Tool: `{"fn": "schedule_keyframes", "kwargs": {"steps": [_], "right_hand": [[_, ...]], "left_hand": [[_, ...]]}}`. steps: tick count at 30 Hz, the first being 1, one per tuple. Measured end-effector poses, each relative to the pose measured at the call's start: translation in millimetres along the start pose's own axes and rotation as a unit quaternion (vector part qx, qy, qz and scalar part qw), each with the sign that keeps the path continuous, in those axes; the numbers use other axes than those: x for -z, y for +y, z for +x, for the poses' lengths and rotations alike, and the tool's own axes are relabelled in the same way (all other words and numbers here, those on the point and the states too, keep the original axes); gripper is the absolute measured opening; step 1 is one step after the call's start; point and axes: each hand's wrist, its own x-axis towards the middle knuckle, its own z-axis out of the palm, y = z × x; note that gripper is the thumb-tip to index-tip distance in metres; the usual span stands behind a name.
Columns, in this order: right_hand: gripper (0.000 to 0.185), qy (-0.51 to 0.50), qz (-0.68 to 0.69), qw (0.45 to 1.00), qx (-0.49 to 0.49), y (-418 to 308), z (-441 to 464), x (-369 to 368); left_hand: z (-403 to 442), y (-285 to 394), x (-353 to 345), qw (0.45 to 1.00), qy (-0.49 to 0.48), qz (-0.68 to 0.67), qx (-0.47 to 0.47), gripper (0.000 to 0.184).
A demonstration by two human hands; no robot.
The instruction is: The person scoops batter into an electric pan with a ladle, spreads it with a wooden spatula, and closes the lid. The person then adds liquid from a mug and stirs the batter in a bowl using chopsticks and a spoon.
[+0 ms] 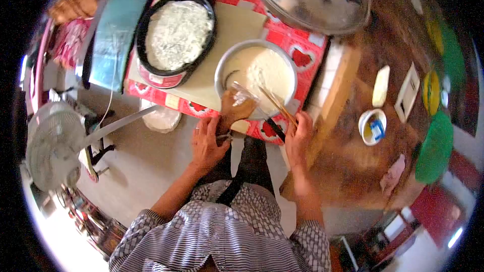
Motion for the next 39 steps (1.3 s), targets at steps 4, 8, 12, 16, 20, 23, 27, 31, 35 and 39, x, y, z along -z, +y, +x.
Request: {"fn": "schedule_keyframes", "kwargs": {"steps": [4,8,12,16,20,23,27,31,35,39], "right_hand": [[0.025,-0.054,0.097,0.994,-0.016,-9.8,-19.3,-9.2],[0.024,-0.109,0.258,0.960,0.012,-21.1,-47.0,-30.9],[0.015,-0.222,0.158,0.959,0.082,-2.6,-71.5,-42.9],[0.025,-0.332,0.152,0.929,0.063,-67.7,-87.8,-35.2],[0.015,-0.376,0.107,0.897,0.206,-58.6,-128.1,-94.3],[0.018,-0.410,0.089,0.862,0.285,-113.2,-176.3,-116.7],[0.013,-0.479,0.079,0.807,0.336,-202.9,-260.6,-149.9],[0.014,-0.546,0.096,0.756,0.348,-276.9,-341.1,-197.3],[0.016,-0.553,0.096,0.693,0.453,-353.7,-394.3,-243.2],[0.019,-0.599,0.058,0.698,0.389,-429.1,-427.9,-293.7]], "left_hand": [[-6.0,4.6,-4.3,0.998,-0.025,-0.007,0.057,0.074],[-14.9,25.3,11.3,0.995,0.070,-0.044,0.063,0.069],[-37.5,35.3,21.7,0.980,0.158,-0.106,0.058,0.066],[-86.0,16.9,42.4,0.970,0.183,-0.134,0.086,0.065],[-163.2,-23.2,78.0,0.956,0.215,-0.161,0.120,0.066],[-242.1,-62.2,108.4,0.947,0.232,-0.145,0.171,0.067],[-354.7,-129.2,150.8,0.925,0.274,-0.090,0.247,0.060],[-453.7,-185.5,202.7,0.869,0.365,-0.015,0.333,0.053],[-521.1,-244.5,240.3,0.810,0.435,0.000,0.394,0.054],[-565.1,-318.1,281.5,0.773,0.467,0.010,0.430,0.055]]}}
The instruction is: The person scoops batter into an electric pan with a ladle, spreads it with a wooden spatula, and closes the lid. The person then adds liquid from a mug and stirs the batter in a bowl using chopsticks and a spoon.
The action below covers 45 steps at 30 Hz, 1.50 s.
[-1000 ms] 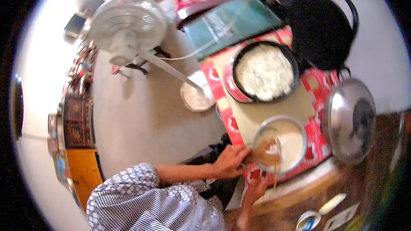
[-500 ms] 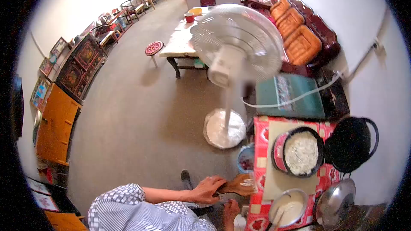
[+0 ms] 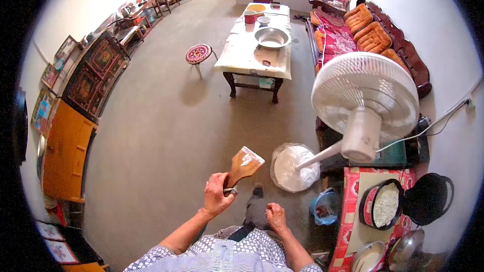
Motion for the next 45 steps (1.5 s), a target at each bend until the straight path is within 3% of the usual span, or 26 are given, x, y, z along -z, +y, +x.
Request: {"fn": "schedule_keyframes", "kwargs": {"steps": [9,19,25,28,33,35,38,45], "right_hand": [[0.018,0.024,0.058,0.996,-0.055,-65.0,263.0,-38.1],[0.021,-0.052,0.005,0.997,0.054,-250.9,557.0,-79.9],[0.018,0.004,0.180,0.974,-0.138,-281.8,661.3,-106.4],[0.016,0.034,0.188,0.958,-0.214,-299.4,700.7,-113.8],[0.019,0.065,0.293,0.913,-0.277,-303.1,790.4,-105.4],[0.021,0.078,0.359,0.882,-0.295,-308.6,848.4,-94.3],[0.021,0.082,0.361,0.898,-0.239,-306.5,938.2,-89.8],[0.030,0.069,0.443,0.865,-0.226,-370.6,1126.7,-70.2]], "left_hand": [[204.3,-120.1,42.8,0.997,0.037,0.042,0.057,0.058],[422.2,-251.4,92.5,0.995,0.062,0.038,0.068,0.058],[573.1,-334.1,132.7,0.999,0.023,0.032,0.017,0.054],[652.2,-361.1,143.5,1.000,-0.007,0.024,0.006,0.053],[774.7,-404.5,116.9,0.999,-0.025,0.022,-0.022,0.052],[816.7,-414.3,105.0,0.999,-0.043,0.030,-0.015,0.052],[881.3,-429.3,94.4,0.998,-0.053,0.030,-0.030,0.053],[1010.7,-456.9,68.1,0.994,-0.100,0.014,-0.036,0.056]]}}
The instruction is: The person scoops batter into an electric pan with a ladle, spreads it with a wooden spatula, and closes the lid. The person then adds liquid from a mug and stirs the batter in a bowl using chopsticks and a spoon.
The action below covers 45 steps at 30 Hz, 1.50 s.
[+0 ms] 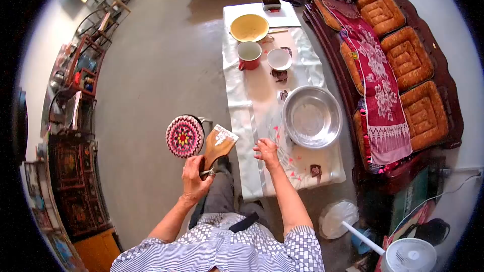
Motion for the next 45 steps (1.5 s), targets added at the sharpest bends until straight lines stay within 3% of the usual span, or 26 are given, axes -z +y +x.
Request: {"fn": "schedule_keyframes", "kwargs": {"steps": [6,16,19,23,28,31,32,33,35,38,40,41,42,43,44,45], "right_hand": [[0.036,0.036,0.039,0.998,0.026,-49.7,131.1,-57.7],[0.046,0.120,0.087,0.986,0.081,-123.3,338.9,-117.3],[0.040,0.042,0.156,0.987,0.023,-119.9,375.9,-116.2],[0.026,0.037,0.196,0.980,0.013,-110.3,396.9,-125.2],[0.042,0.164,0.159,0.965,0.127,-93.8,365.4,-126.9],[0.033,0.184,0.082,0.972,0.118,-76.8,313.0,-115.8],[0.021,0.216,-0.189,0.934,0.214,-71.3,287.6,-109.9],[0.014,0.231,-0.170,0.932,0.222,-51.4,274.5,-105.7],[0.017,0.239,-0.265,0.895,0.269,-18.9,229.6,-94.2],[0.025,0.260,-0.251,0.915,0.180,21.0,151.1,-85.1],[0.028,0.324,0.043,0.944,0.046,38.5,94.5,-92.1],[0.031,0.342,0.070,0.937,0.010,48.6,63.4,-93.5],[0.030,0.359,0.101,0.928,0.017,86.3,37.3,-94.0],[0.029,0.368,-0.041,0.924,0.091,102.6,5.0,-92.5],[0.029,0.387,0.079,0.919,0.004,96.9,-29.4,-96.8],[0.029,0.416,0.127,0.900,0.002,132.5,-51.9,-101.7]], "left_hand": [[121.5,-51.9,-21.4,0.996,-0.031,-0.061,-0.053,0.057],[268.5,-132.0,-49.2,0.995,-0.072,-0.061,-0.016,0.058],[290.4,-146.7,-54.3,0.994,-0.089,-0.062,-0.008,0.059],[305.2,-152.3,-59.2,0.994,-0.099,-0.048,-0.009,0.058],[319.8,-141.1,-63.6,0.990,-0.129,-0.053,-0.030,0.058],[323.3,-127.2,-67.7,0.987,-0.131,-0.043,-0.087,0.058],[321.4,-121.9,-68.0,0.985,-0.139,-0.037,-0.099,0.058],[319.3,-117.4,-69.3,0.981,-0.138,-0.035,-0.129,0.058],[311.9,-99.1,-67.0,0.977,-0.160,-0.054,-0.133,0.059],[289.3,-76.0,-67.9,0.964,-0.177,-0.043,-0.194,0.059],[266.1,-57.3,-66.7,0.954,-0.192,-0.039,-0.225,0.059],[252.4,-46.0,-66.4,0.947,-0.200,-0.043,-0.246,0.059],[236.6,-35.2,-65.3,0.936,-0.227,-0.041,-0.264,0.059],[219.8,-24.9,-65.3,0.929,-0.256,-0.053,-0.261,0.058],[198.7,-11.7,-59.9,0.924,-0.262,-0.034,-0.277,0.057],[176.5,-3.6,-59.6,0.910,-0.285,-0.066,-0.293,0.057]]}}
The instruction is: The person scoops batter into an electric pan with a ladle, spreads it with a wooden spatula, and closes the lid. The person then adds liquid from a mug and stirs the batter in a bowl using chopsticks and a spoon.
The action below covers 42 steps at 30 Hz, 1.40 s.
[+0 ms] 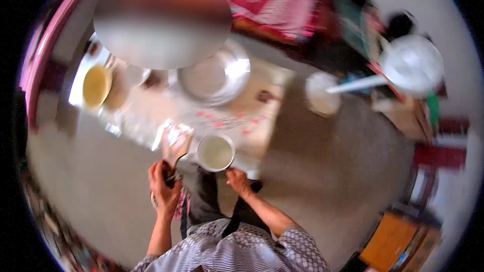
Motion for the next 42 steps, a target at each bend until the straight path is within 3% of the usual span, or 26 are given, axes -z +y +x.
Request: {"fn": "schedule_keyframes", "kwargs": {"steps": [3,4,6,7,9,12,15,18,21,24,27,30,35,38,42], "right_hand": [[0.029,0.071,0.021,0.997,0.027,39.1,-58.7,73.7],[0.032,0.077,-0.124,0.975,0.170,69.6,-71.1,100.9],[0.034,0.126,0.186,0.975,-0.001,75.4,-114.0,140.7],[0.035,0.155,0.214,0.964,-0.008,81.1,-133.7,161.4],[0.035,0.205,0.260,0.943,-0.027,102.3,-175.3,208.4],[0.032,0.314,0.148,0.933,0.089,190.7,-209.5,273.8],[0.030,0.375,0.274,0.886,-0.010,201.7,-257.7,340.6],[0.028,0.461,0.240,0.854,0.029,261.9,-266.3,397.1],[0.029,0.457,0.390,0.799,-0.003,272.1,-285.2,468.4],[0.030,0.479,0.425,0.768,-0.008,286.7,-287.0,542.3],[0.030,0.493,0.350,0.797,-0.002,312.4,-286.9,611.8],[0.028,0.496,0.446,0.744,-0.046,300.2,-297.2,685.6],[0.034,0.516,0.469,0.716,-0.037,304.5,-301.9,813.4],[0.029,0.513,0.464,0.721,-0.045,311.1,-290.2,907.0],[0.030,0.501,0.398,0.768,0.023,323.6,-265.1,1053.6]], "left_hand": [[-45.5,54.4,-44.7,0.995,0.006,-0.031,-0.093,0.056],[-58.5,78.8,-52.5,0.993,-0.030,-0.048,-0.101,0.056],[-89.3,123.9,-82.6,0.985,-0.038,-0.049,-0.161,0.055],[-102.5,145.8,-96.7,0.982,-0.066,-0.070,-0.162,0.054],[-131.3,185.8,-128.2,0.970,-0.139,-0.105,-0.172,0.054],[-182.2,250.8,-183.9,0.946,-0.214,-0.117,-0.214,0.055],[-207.1,312.8,-225.1,0.916,-0.257,-0.094,-0.292,0.058],[-223.2,371.1,-266.5,0.893,-0.297,-0.061,-0.332,0.060],[-235.0,422.6,-324.0,0.880,-0.309,-0.043,-0.358,0.059],[-241.3,478.0,-385.6,0.876,-0.309,-0.044,-0.367,0.057],[-238.9,537.4,-449.2,0.875,-0.304,-0.047,-0.374,0.055],[-245.9,603.3,-505.4,0.888,-0.297,-0.037,-0.350,0.054],[-237.1,731.4,-587.3,0.887,-0.282,-0.048,-0.362,0.055],[-229.9,800.4,-650.2,0.894,-0.277,-0.057,-0.347,0.055],[-225.0,876.0,-725.1,0.910,-0.237,-0.104,-0.324,0.052]]}}
